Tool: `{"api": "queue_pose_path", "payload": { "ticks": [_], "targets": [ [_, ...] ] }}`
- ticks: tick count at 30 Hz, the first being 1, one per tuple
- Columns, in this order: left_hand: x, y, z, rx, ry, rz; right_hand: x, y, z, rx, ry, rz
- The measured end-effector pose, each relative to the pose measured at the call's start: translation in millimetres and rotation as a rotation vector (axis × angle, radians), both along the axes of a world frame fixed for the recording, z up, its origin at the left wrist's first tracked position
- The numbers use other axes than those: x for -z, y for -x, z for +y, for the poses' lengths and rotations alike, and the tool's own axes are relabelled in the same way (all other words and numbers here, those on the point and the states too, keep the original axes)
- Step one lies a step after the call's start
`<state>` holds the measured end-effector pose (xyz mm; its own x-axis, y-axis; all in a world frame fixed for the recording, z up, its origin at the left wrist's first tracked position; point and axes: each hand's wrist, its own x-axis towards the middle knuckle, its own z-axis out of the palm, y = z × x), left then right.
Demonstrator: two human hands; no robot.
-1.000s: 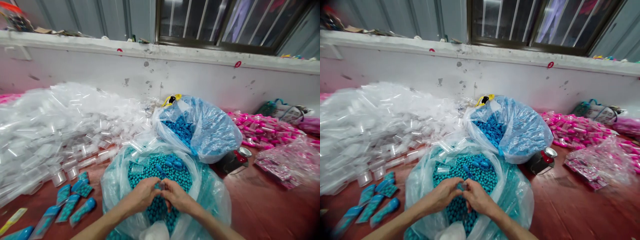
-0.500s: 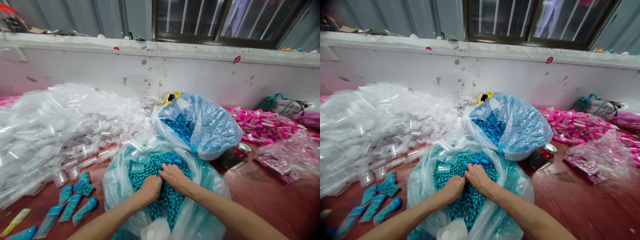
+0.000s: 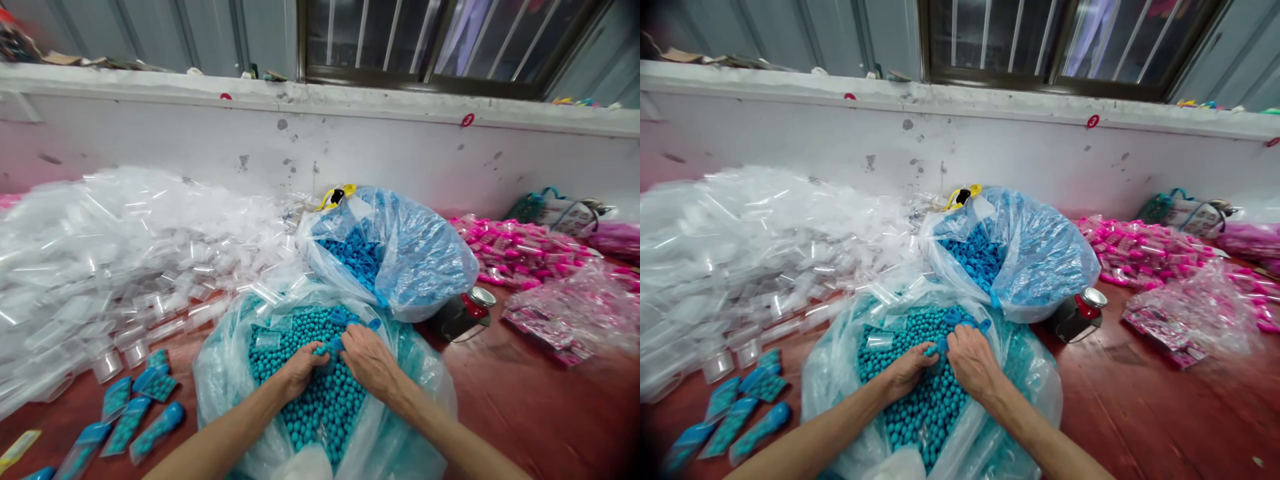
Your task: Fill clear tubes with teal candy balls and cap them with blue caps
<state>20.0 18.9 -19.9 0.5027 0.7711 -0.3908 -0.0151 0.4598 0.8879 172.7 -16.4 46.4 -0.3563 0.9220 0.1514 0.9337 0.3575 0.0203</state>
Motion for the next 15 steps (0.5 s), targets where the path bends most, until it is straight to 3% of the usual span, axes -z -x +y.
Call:
{"api": "queue_pose_path", "payload": {
  "ticks": [5, 9, 12, 15],
  "targets": [
    [-10.8, 7.0, -3.7, -0.081, 0.006, -0.02, 17.3, -4.7, 0.4, 0.072, 0.199, 0.282],
    [-19.4, 10.5, -9.0, -0.143, -0.204, 0.117, 16.4, -5.0, 2.5, 0.059, 0.239, 0.48],
    [-22.5, 14.1, -10.2, -0.119, -0.323, 0.121, 13.3, -4.1, -1.8, -0.018, 0.243, 0.496],
    [-21.6, 20.9, -9.9, -0.064, -0.261, 0.042, 11.7, -10.2, -8.0, -0.065, 0.312, 0.471]
  ]
}}
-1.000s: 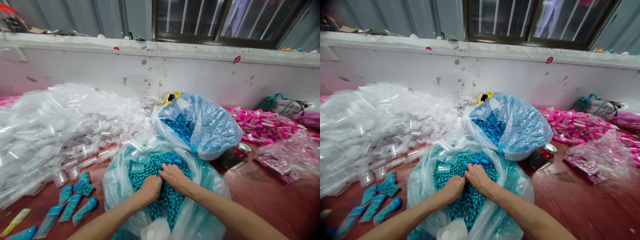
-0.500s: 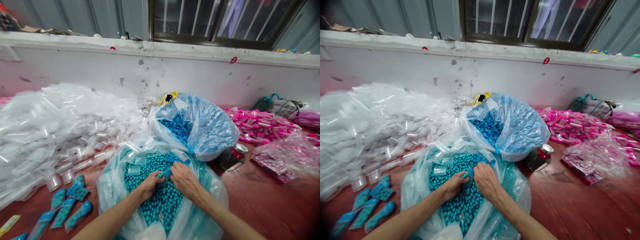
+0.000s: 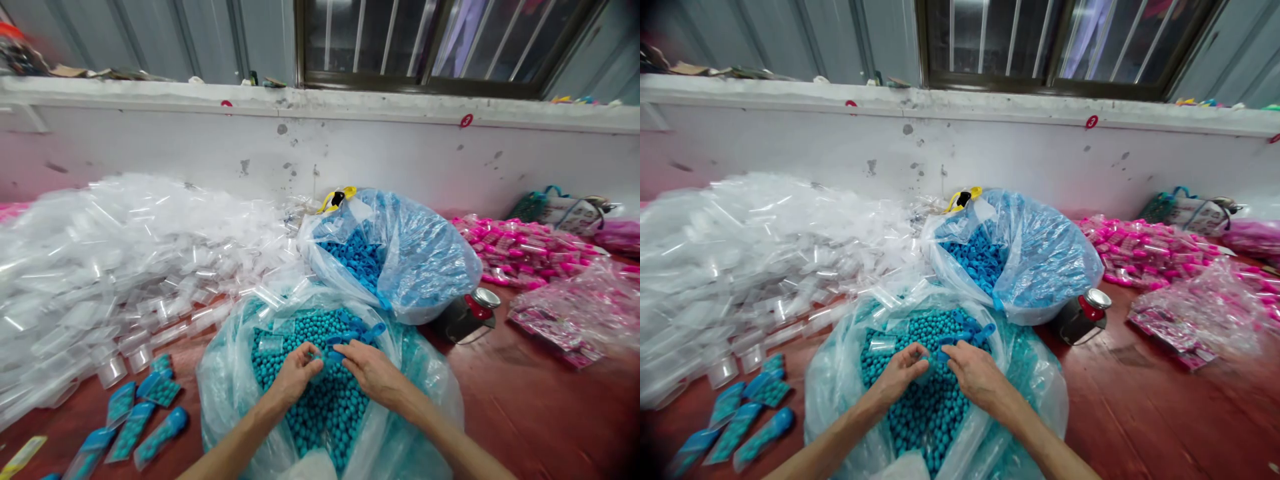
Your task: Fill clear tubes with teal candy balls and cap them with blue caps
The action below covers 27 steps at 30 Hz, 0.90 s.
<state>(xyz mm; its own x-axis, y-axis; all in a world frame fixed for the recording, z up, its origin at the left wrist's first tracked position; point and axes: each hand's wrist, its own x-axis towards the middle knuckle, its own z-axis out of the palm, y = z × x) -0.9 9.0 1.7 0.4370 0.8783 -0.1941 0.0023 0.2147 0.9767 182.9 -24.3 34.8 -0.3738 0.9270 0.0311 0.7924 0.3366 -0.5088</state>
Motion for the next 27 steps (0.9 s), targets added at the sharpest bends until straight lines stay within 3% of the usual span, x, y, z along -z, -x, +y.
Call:
{"api": "queue_pose_path", "payload": {
  "ticks": [2, 5, 11, 15, 19, 24, 27],
  "targets": [
    [1.0, 4.2, -0.9, 0.025, 0.074, -0.001, -0.7, -4.6, -2.9, -0.02, 0.05, 0.052],
    [0.5, 5.5, -5.4, 0.034, 0.14, 0.019, -1.2, -2.0, -4.0, 0.072, 0.121, 0.264],
    [-3.0, -0.1, -19.7, 0.036, 0.12, -0.124, 3.7, 23.9, -1.6, 0.218, 0.251, 0.584],
    [-2.0, -0.8, -26.9, -0.03, 0.132, -0.143, 1.7, 28.2, -3.8, 0.227, 0.252, 0.567],
    [-4.1, -4.7, -32.9, -0.111, 0.153, -0.142, -5.2, 28.7, -9.9, 0.185, 0.101, 0.441],
    [-11.6, -8.1, -37.3, -0.143, 0.187, -0.119, -8.3, 31.2, -17.3, 0.103, -0.002, 0.378],
    [-15.1, -4.4, -37.7, -0.097, 0.202, -0.107, -9.0, 31.7, -21.6, 0.117, 0.007, 0.387]
  ]
}}
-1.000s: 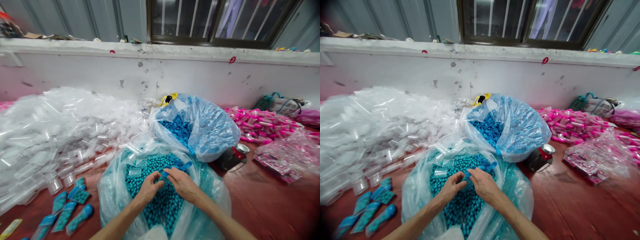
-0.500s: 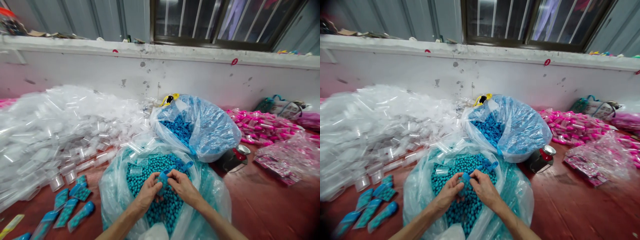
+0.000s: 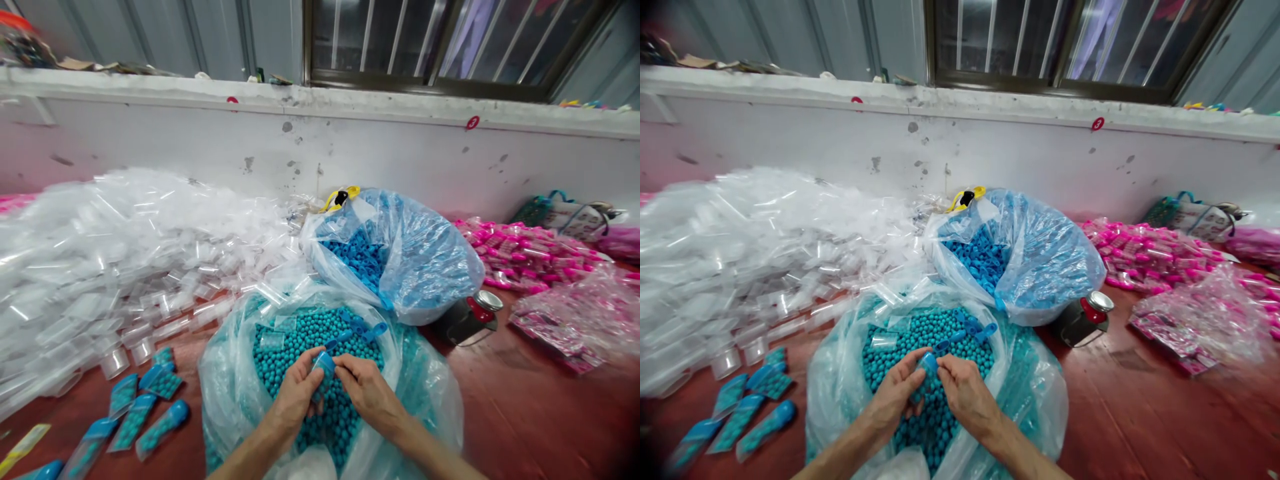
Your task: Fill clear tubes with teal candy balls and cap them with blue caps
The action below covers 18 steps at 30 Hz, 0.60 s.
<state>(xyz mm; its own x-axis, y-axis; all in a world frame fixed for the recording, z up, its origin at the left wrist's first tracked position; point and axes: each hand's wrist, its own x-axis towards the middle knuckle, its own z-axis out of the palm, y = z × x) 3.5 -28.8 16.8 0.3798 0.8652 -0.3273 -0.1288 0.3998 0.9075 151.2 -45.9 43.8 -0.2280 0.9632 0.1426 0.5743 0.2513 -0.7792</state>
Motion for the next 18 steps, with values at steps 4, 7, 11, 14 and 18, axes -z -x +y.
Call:
{"api": "queue_pose_path", "payload": {
  "ticks": [4, 7, 11, 14, 18],
  "targets": [
    [-2.6, 5.9, 1.0, 0.052, -0.001, 0.011, 0.3, -3.3, -3.0, -0.056, 0.039, 0.027],
    [-1.8, 4.7, 0.9, 0.031, -0.025, 0.016, 4.6, -6.3, -2.2, -0.099, 0.075, 0.07],
    [3.5, -0.4, -2.6, -0.024, -0.053, 0.04, 10.6, -7.6, -2.8, -0.101, 0.106, 0.106],
    [6.5, 2.3, -4.0, -0.029, -0.115, 0.085, 10.8, -10.2, -3.3, -0.1, 0.078, 0.132],
    [4.5, 14.0, -1.3, 0.134, -0.069, 0.057, 12.8, -14.8, 6.9, -0.073, 0.258, 0.347]
  ]
}}
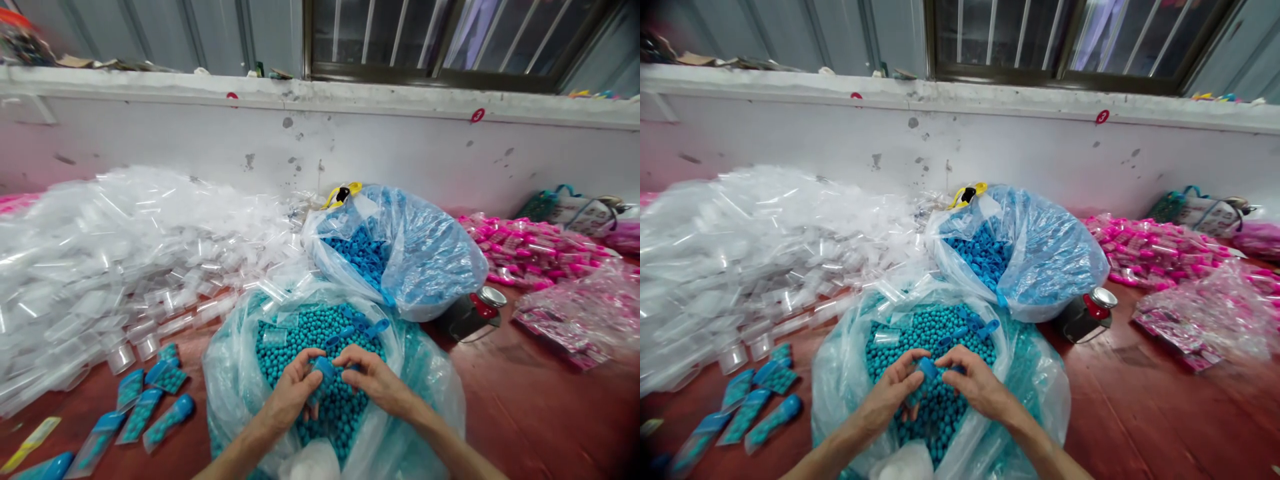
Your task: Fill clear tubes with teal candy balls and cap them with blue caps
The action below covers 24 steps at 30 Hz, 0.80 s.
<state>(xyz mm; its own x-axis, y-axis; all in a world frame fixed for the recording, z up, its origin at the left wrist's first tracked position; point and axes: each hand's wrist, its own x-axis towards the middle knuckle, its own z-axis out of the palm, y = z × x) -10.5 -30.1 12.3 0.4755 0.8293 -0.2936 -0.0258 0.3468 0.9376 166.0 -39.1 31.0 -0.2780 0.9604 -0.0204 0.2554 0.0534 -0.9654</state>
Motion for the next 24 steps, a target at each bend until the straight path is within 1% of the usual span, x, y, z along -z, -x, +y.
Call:
{"api": "queue_pose_path", "payload": {
  "ticks": [2, 3, 5, 6, 9, 11, 14, 16, 18, 20, 22, 24],
  "targets": [
    [-3.3, 3.2, 0.8, 0.036, 0.008, -0.022, 2.1, 2.0, 7.8, 0.092, 0.117, 0.138],
    [-5.4, 3.4, 0.6, 0.037, -0.004, -0.018, 2.4, 4.6, 10.8, 0.153, 0.141, 0.191],
    [-9.5, 0.9, -1.2, 0.002, -0.044, 0.018, 0.7, 12.1, 13.0, 0.214, 0.125, 0.222],
    [-11.4, -1.3, -2.6, -0.031, -0.064, 0.039, -1.6, 16.3, 11.8, 0.208, 0.094, 0.192],
    [-14.7, -8.6, -7.7, -0.177, -0.087, 0.068, -10.7, 26.5, 1.2, 0.107, -0.044, -0.041],
    [-14.8, -11.6, -10.4, -0.238, -0.068, 0.043, -15.1, 29.3, -7.4, 0.031, -0.087, -0.196],
    [-13.3, -11.5, -11.3, -0.262, -0.071, -0.036, -15.9, 29.1, -15.0, -0.098, -0.044, -0.356],
    [-13.1, -9.6, -10.4, -0.249, -0.093, -0.09, -14.5, 29.6, -15.8, -0.15, -0.027, -0.422],
    [-14.5, -7.9, -9.3, -0.217, -0.088, -0.121, -13.1, 33.1, -15.4, -0.121, -0.057, -0.432],
    [-17.7, -7.6, -9.0, -0.196, -0.073, -0.139, -12.0, 39.3, -15.7, -0.034, -0.134, -0.401],
    [-21.8, -9.0, -9.6, -0.201, -0.055, -0.153, -10.7, 45.9, -17.2, 0.057, -0.235, -0.368],
    [-25.9, -11.6, -11.0, -0.232, -0.038, -0.159, -8.2, 50.5, -19.0, 0.1, -0.328, -0.358]
  ]
}}
